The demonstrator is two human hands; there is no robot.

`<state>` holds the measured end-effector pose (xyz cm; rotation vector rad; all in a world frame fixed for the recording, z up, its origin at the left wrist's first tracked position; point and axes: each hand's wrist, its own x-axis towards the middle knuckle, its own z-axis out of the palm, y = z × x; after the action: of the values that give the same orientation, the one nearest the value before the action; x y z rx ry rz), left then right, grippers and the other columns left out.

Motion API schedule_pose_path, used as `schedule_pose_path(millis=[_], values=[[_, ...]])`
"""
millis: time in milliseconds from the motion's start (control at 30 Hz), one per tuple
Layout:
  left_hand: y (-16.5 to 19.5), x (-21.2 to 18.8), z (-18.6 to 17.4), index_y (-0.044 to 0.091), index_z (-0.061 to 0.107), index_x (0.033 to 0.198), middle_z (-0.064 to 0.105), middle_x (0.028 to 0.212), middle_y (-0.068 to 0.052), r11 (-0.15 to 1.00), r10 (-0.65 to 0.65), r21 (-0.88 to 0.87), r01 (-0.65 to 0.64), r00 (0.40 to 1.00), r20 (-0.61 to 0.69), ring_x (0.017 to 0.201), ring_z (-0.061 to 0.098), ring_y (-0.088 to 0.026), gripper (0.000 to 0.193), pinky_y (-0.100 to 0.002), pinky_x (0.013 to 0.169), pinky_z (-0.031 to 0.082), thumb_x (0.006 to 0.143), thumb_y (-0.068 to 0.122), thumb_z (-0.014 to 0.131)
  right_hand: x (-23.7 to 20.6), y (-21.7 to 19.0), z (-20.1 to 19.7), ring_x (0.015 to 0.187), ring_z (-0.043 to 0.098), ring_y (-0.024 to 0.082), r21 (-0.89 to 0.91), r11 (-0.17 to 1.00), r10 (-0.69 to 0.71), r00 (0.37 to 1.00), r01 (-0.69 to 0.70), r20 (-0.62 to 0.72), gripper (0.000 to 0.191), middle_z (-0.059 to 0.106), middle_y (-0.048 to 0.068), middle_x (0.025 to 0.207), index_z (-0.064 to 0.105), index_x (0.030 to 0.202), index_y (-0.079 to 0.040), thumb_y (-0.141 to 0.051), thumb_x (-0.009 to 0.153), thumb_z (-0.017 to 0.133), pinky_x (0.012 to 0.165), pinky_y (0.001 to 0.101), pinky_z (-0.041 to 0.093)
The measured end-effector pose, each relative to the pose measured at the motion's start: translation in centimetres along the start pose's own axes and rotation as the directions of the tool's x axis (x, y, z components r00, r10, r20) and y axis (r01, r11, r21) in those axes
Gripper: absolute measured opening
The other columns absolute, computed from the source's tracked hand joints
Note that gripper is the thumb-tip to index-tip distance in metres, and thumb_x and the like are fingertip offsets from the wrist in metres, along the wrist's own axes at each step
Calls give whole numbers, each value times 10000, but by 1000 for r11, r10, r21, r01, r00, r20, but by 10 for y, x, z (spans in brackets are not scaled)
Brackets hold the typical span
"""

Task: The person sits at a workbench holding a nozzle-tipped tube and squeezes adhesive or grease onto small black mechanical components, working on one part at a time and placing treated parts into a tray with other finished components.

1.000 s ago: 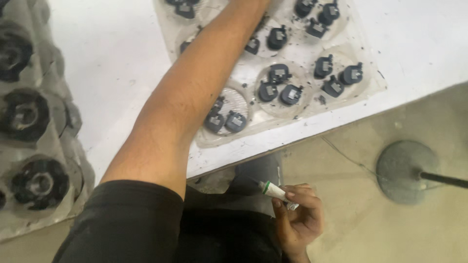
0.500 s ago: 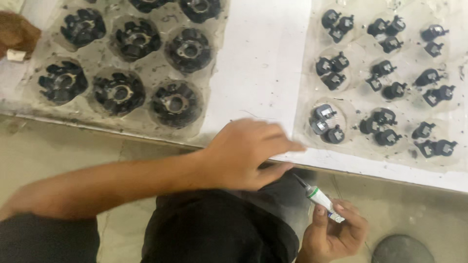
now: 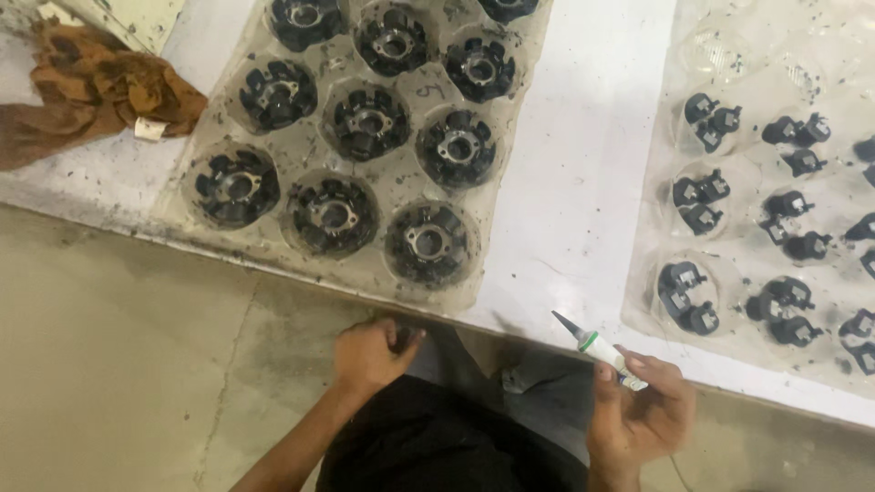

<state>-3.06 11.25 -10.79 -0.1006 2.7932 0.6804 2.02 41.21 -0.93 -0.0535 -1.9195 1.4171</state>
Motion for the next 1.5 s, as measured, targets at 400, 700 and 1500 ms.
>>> schedule_pose_path(millis=[400, 700, 1500], values=[[3, 81, 61, 175, 775, 913, 730, 853, -119, 983, 176, -16, -182, 920, 349, 807, 696, -359, 376, -508, 708, 568, 816, 536, 738, 103, 62, 75, 1054, 665, 201, 52, 966, 249, 965, -254, 79, 303, 657, 132, 1132, 577, 1156, -6, 107, 914, 718, 1033, 308, 534], [0, 107, 4, 159, 763, 910, 726, 854, -117, 991, 132, -86, -102, 841, 524, 828, 694, -357, 377, -497, 730, 563, 806, 521, 767, 123, 71, 104, 1118, 654, 187, 195, 867, 466, 885, -459, 12, 257, 637, 129, 1172, 594, 1146, -4, 102, 942, 709, 974, 293, 545], [-2, -13, -249, 245, 760, 1041, 757, 752, -9, 996, 88, -83, -40, 689, 720, 715, 727, -142, 365, -306, 679, 566, 774, 488, 817, 34, 47, 66, 1037, 683, 194, 153, 982, 136, 980, -114, -142, 257, 627, 143, 1177, 546, 1217, -12, 87, 1033, 696, 882, 293, 619]])
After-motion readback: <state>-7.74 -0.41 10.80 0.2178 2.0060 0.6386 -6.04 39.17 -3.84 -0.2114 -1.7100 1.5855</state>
